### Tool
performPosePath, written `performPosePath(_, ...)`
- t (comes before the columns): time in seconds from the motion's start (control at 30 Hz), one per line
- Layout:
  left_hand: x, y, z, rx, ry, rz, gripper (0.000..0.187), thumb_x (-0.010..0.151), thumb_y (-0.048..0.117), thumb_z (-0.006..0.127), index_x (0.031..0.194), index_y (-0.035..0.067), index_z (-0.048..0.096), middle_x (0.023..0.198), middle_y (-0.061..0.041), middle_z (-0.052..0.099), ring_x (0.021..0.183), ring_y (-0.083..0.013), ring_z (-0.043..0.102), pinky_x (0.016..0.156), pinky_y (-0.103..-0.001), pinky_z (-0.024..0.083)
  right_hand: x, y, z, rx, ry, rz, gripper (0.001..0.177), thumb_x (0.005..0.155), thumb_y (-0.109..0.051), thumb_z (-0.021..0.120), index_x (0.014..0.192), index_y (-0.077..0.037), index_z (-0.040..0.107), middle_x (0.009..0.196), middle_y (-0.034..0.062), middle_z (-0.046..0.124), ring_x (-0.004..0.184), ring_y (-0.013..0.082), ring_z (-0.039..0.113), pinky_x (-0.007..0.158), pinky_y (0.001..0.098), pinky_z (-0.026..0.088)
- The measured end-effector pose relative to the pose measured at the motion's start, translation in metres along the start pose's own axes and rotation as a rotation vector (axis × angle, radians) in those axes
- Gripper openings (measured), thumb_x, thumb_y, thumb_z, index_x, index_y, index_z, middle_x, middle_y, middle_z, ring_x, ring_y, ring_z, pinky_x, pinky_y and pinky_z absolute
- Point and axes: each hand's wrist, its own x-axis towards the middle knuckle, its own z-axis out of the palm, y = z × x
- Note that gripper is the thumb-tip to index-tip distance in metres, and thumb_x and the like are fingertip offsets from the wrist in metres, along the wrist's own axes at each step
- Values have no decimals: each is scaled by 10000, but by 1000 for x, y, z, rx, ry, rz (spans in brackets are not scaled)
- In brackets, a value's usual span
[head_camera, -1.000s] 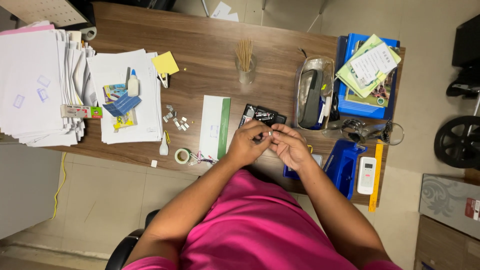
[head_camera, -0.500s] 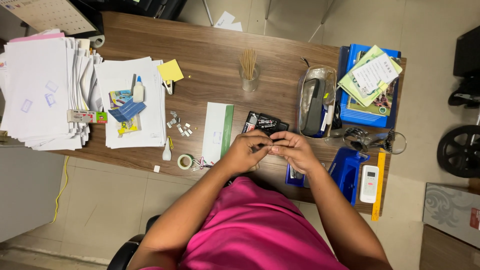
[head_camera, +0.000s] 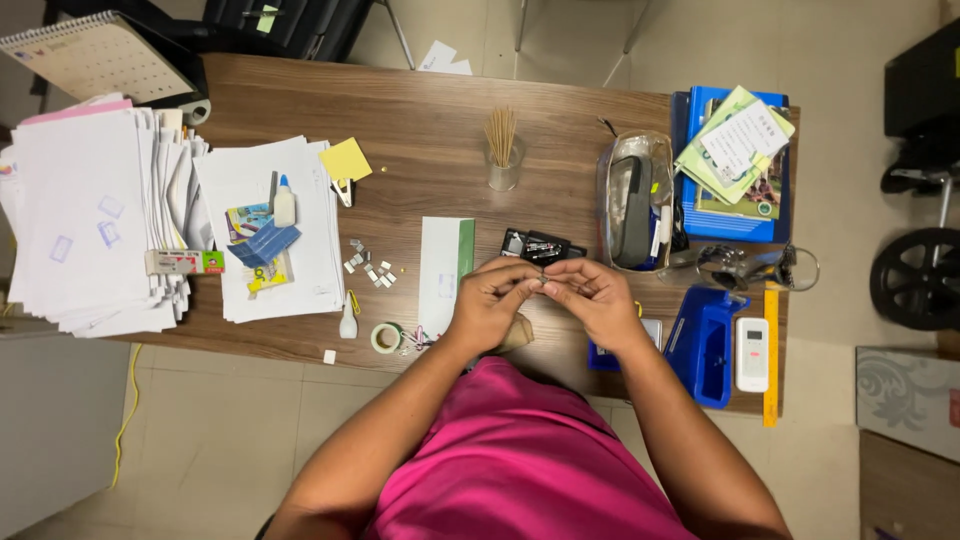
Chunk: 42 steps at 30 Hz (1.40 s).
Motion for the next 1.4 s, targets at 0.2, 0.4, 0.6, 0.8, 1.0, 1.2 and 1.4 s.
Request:
performPosePath(0.2, -6, 4, -26, -122, -43, -23, 134, 945, 18, 716, 1072, -20, 734, 1159, -66, 684, 920, -99, 710, 782, -224, 609, -10, -13, 42, -55, 145, -90, 179, 949, 38, 711, 1128, 41, 706, 1065, 90, 757, 1002, 133, 719, 910, 283, 587)
performPosePath(0.4, -11, 9, -63, -169, -112, -57, 117, 941, 13, 745, 1050, -28, 743, 1122, -73, 685, 914, -103, 701, 761, -233, 594, -10, -27, 86, -330, 238, -226, 189, 920, 22, 744, 1108, 24, 731, 1043, 99, 754, 963, 149, 717, 864, 279, 579)
performPosePath(0.6, -14, -6, -93, -279, -153, -269, 143, 958, 24, 760, 1086, -39, 746, 966, -128, 753, 848, -122, 685, 745, -245, 566, -2, -48, 129, -796, 264, -553, 193, 897, 23, 760, 1085, -15, 732, 1061, 130, 742, 942, 235, 745, 823, 314, 593)
performPosePath(0.8, -16, -9, -113, -669, -171, -530, 109, 932, 20, 713, 1033, -21, 710, 989, -123, 753, 892, -183, 730, 834, -331, 614, 1, -57, 157, -1094, 254, -597, 230, 825, -37, 799, 1044, -30, 729, 1034, 113, 735, 901, 282, 728, 771, 365, 582)
performPosePath(1.0, -29, -34, -126, -838, -189, -637, 77, 922, -5, 697, 992, -35, 706, 990, -164, 756, 914, -229, 735, 860, -374, 594, -2, -26, 176, -1109, 314, -510, 247, 796, -77, 817, 1003, -33, 689, 993, 113, 720, 880, 293, 715, 756, 391, 576)
performPosePath(1.2, -34, -47, -133, -925, -237, -660, 60, 930, -17, 682, 980, -47, 699, 996, -180, 752, 926, -245, 735, 882, -383, 587, -5, -20, 188, -1054, 314, -542, 236, 836, -60, 794, 1028, -21, 662, 982, 120, 711, 883, 299, 714, 767, 383, 573)
performPosePath(1.4, -30, -33, -136, -939, -279, -719, 51, 924, -11, 679, 973, -22, 683, 1008, -190, 753, 932, -252, 733, 876, -386, 582, -9, -18, 189, -1019, 361, -522, 233, 843, -37, 791, 1035, -20, 659, 978, 117, 712, 867, 283, 717, 749, 366, 572)
